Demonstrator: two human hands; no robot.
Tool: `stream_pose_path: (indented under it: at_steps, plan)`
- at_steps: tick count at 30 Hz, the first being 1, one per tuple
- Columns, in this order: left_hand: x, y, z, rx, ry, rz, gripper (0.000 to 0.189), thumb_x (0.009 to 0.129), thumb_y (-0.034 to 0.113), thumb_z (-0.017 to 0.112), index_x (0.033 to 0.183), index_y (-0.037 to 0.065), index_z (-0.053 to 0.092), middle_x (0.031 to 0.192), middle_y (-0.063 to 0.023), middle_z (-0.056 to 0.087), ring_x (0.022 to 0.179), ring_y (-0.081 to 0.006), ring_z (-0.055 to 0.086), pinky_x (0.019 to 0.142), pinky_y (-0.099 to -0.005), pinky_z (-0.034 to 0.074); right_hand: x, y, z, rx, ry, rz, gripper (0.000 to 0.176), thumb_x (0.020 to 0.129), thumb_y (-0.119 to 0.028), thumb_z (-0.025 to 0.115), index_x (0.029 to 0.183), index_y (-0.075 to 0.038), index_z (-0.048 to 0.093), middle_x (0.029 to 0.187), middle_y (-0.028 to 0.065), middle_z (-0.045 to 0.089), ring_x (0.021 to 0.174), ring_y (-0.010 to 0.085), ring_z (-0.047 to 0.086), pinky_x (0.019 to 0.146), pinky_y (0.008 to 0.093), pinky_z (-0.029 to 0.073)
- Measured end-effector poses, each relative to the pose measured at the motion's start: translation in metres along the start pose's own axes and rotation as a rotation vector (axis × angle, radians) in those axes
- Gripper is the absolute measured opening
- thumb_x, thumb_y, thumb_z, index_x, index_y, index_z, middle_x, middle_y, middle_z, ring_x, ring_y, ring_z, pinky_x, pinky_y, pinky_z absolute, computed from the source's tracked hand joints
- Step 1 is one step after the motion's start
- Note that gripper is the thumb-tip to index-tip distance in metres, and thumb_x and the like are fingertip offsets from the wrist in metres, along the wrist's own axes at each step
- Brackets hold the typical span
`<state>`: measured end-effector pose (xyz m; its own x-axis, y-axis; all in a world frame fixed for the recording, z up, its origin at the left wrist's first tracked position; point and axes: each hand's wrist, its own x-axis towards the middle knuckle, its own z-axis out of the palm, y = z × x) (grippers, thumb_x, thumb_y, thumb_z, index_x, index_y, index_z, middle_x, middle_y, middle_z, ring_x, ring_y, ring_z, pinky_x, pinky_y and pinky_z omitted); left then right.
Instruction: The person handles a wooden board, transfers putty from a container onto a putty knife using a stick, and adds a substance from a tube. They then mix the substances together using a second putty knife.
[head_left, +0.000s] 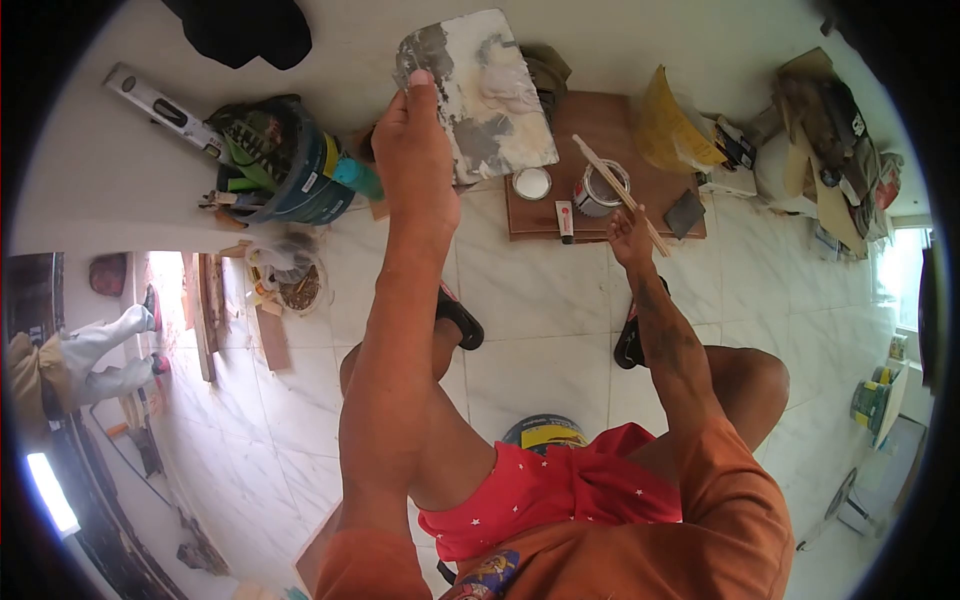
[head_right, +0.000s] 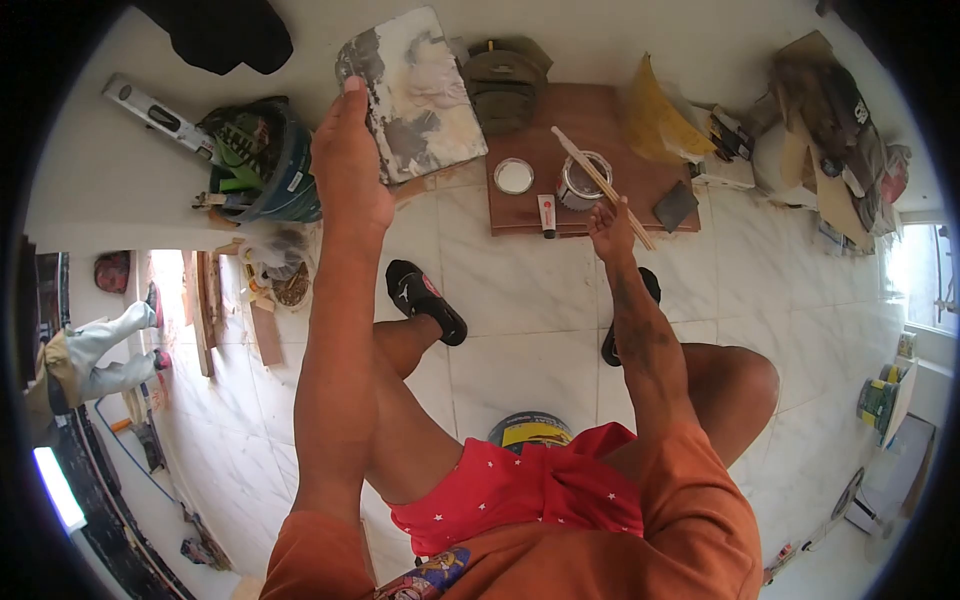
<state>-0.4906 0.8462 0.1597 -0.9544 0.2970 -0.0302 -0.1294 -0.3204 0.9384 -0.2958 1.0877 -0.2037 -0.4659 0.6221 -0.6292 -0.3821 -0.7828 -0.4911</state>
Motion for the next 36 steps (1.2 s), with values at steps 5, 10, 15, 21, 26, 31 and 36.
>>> stream_pose_path:
  at_steps: [5,10,15,21,26,31,36]
  plan:
    - [0.006,-0.007,-0.008,-0.009,-0.029,-0.014,0.032,0.102,0.029,0.051,0.1,0.0,0.064,0.085,0.0029,0.057,0.076,-0.0065,0.046,0.072,-0.0248,0.042,-0.003,-0.005,0.0,-0.051,-0.021,0.017,0.04,0.092,-0.046,0.066,0.106,-0.009,0.059,0.093,0.009,0.062,0.084,0.0178,0.061,0.071,0.0308,0.053]
    - [0.006,-0.004,-0.006,-0.044,-0.018,-0.019,0.031,0.102,0.029,0.051,0.096,0.001,0.064,0.082,0.0038,0.054,0.075,-0.0069,0.043,0.071,-0.0247,0.041,-0.015,-0.007,0.001,-0.094,-0.032,0.013,0.043,0.091,-0.047,0.067,0.108,-0.009,0.057,0.096,0.009,0.061,0.086,0.0175,0.06,0.074,0.0316,0.053]
    - [0.012,-0.007,-0.016,-0.031,-0.018,-0.014,0.032,0.102,0.029,0.051,0.091,0.002,0.063,0.08,0.0042,0.051,0.075,-0.0073,0.041,0.071,-0.0257,0.039,-0.009,-0.002,-0.009,-0.115,-0.007,0.056,0.045,0.09,-0.05,0.066,0.111,-0.01,0.058,0.097,0.0078,0.059,0.088,0.0174,0.059,0.075,0.0318,0.052]
    - [0.012,-0.012,-0.021,-0.04,0.001,0.08,0.033,0.101,0.029,0.052,0.085,0.002,0.061,0.076,0.0015,0.049,0.074,-0.0096,0.039,0.068,-0.0275,0.038,-0.016,0.026,-0.02,-0.725,-0.078,0.051,0.044,0.09,-0.053,0.064,0.107,-0.013,0.059,0.093,0.0061,0.061,0.088,0.0197,0.062,0.076,0.0351,0.052]
    - [0.054,-0.106,0.002,0.725,0.224,0.749,0.027,0.081,0.003,0.053,0.106,-0.001,0.06,0.098,-0.0214,0.06,0.097,-0.0382,0.056,0.092,-0.0481,0.041,0.037,0.053,-0.071,-1.006,-0.349,0.154,0.037,0.098,-0.035,0.055,0.125,-0.01,0.061,0.095,0.0009,0.065,0.082,0.0125,0.062,0.073,0.0301,0.052]
    - [0.057,-0.143,-0.012,0.452,0.367,0.577,0.027,0.084,0.007,0.05,0.108,0.0,0.059,0.1,-0.0198,0.059,0.097,-0.0357,0.055,0.091,-0.0464,0.041,-0.003,0.056,-0.066,-1.166,-0.173,0.341,0.036,0.098,-0.035,0.054,0.123,-0.009,0.061,0.093,0.0009,0.064,0.081,0.012,0.061,0.072,0.0299,0.052]
    - [0.059,-0.146,-0.051,0.299,0.454,0.441,0.027,0.087,0.012,0.048,0.11,0.001,0.058,0.102,-0.0182,0.058,0.098,-0.0331,0.055,0.091,-0.0446,0.042,-0.003,0.064,-0.063,-1.332,-0.144,0.417,0.035,0.099,-0.035,0.053,0.121,-0.008,0.061,0.091,0.0009,0.063,0.079,0.0115,0.06,0.071,0.0297,0.051]
